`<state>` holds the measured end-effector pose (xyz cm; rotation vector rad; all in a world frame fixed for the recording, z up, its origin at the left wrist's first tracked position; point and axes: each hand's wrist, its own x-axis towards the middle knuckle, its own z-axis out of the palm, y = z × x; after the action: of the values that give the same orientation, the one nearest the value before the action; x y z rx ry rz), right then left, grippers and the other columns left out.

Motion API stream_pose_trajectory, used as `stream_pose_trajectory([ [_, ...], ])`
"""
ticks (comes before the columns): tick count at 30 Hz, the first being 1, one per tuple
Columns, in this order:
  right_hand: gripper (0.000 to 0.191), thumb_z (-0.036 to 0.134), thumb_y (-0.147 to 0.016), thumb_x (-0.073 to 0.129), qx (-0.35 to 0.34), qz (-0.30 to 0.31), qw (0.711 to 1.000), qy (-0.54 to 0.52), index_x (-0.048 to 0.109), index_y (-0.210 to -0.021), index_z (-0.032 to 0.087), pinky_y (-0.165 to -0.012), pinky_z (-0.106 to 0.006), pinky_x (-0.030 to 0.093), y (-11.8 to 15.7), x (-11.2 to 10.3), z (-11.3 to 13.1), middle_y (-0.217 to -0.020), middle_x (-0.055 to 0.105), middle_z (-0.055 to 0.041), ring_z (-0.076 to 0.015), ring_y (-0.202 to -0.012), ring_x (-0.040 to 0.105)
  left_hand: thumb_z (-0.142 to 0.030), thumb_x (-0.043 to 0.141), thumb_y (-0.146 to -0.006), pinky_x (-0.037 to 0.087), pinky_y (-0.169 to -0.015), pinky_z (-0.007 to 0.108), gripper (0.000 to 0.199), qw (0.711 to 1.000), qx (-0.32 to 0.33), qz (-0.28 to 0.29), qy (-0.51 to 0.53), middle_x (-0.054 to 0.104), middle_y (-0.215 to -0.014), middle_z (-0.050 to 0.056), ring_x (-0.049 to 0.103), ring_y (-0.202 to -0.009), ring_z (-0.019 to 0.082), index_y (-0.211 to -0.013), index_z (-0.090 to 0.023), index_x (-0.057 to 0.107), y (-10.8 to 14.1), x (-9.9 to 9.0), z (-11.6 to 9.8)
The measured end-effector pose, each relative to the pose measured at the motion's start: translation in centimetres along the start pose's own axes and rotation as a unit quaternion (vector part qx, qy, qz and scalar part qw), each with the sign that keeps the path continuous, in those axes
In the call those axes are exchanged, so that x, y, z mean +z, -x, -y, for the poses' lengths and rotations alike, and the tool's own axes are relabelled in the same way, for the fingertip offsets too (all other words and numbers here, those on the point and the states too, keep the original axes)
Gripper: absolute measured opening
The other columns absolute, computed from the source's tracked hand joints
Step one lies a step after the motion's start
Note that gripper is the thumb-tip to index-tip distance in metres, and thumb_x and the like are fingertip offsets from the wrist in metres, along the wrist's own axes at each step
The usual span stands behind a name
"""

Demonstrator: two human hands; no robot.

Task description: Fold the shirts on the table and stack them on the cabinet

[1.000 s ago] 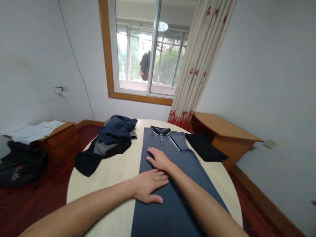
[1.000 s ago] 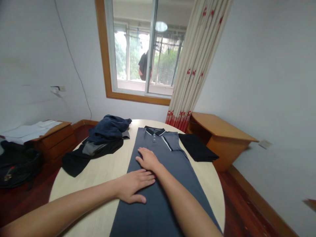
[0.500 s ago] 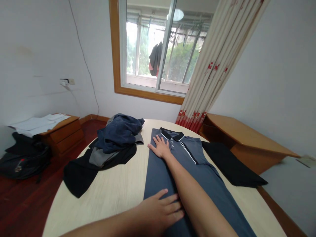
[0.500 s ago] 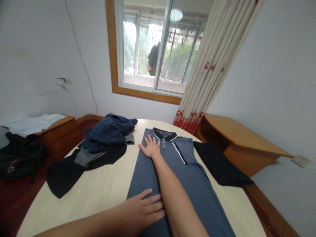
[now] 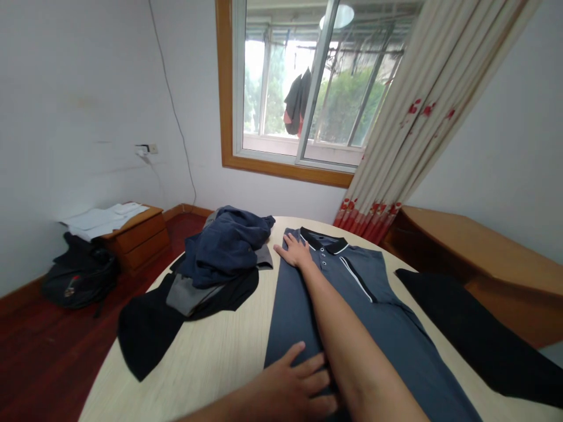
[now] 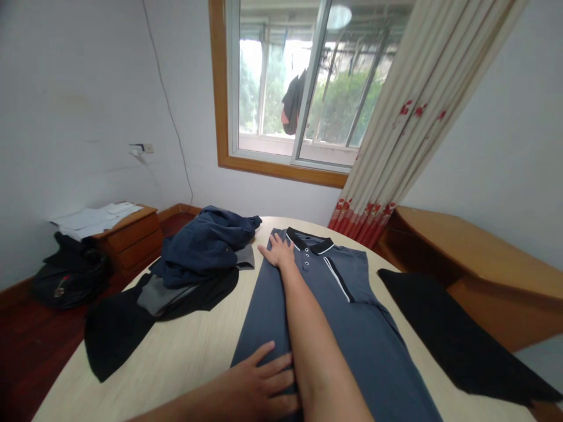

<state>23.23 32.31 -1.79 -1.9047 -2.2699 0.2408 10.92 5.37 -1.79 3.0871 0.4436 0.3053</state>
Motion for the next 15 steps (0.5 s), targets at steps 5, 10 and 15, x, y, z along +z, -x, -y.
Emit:
stream_pose_trajectory([
  [5,0.076,0.069,-0.093,0.033,-0.017,-0.017,1.0,-0.015,0.039,-0.152,0.023,-0.118,-0.055,0.012,-1.5,0.0,0.0,-0.162,0.027,-0.0083,-0.0343,-0.145,0.03,-0.033,0.049,-0.099,0.037,-0.112,0.056,0.046,0.997,-0.033,0.028,0.06,0.047,-0.151,0.013,0.038,-0.143,0.032,-0.143,-0.02,0.047,0.2,-0.9,0.4],
  [10,0.052,0.044,-0.1,0.032,0.037,-0.17,0.984,-0.02,0.056,-0.137,0.016,-0.113,-0.044,0.025,0.0,-0.2,0.6,-0.152,0.044,-0.0148,-0.0286,-0.132,0.046,-0.035,0.053,-0.096,0.022,-0.116,0.065,0.058,0.984,-0.057,0.068,0.156,0.036,-0.157,0.017,0.024,-0.148,0.035,-0.15,-0.017,0.038,0.4,-2.6,-0.1],
  [15,0.045,0.034,-0.101,0.03,0.061,-0.234,0.969,-0.058,0.062,-0.127,0.018,-0.111,-0.04,0.026,3.6,-1.1,0.2,-0.143,0.054,-0.0104,-0.0248,-0.129,0.048,-0.053,0.053,-0.095,0.012,-0.119,0.064,0.073,0.974,-0.076,0.069,0.201,0.025,-0.161,0.018,0.017,-0.15,0.034,-0.154,-0.016,0.032,0.7,-3.8,-0.6],
])
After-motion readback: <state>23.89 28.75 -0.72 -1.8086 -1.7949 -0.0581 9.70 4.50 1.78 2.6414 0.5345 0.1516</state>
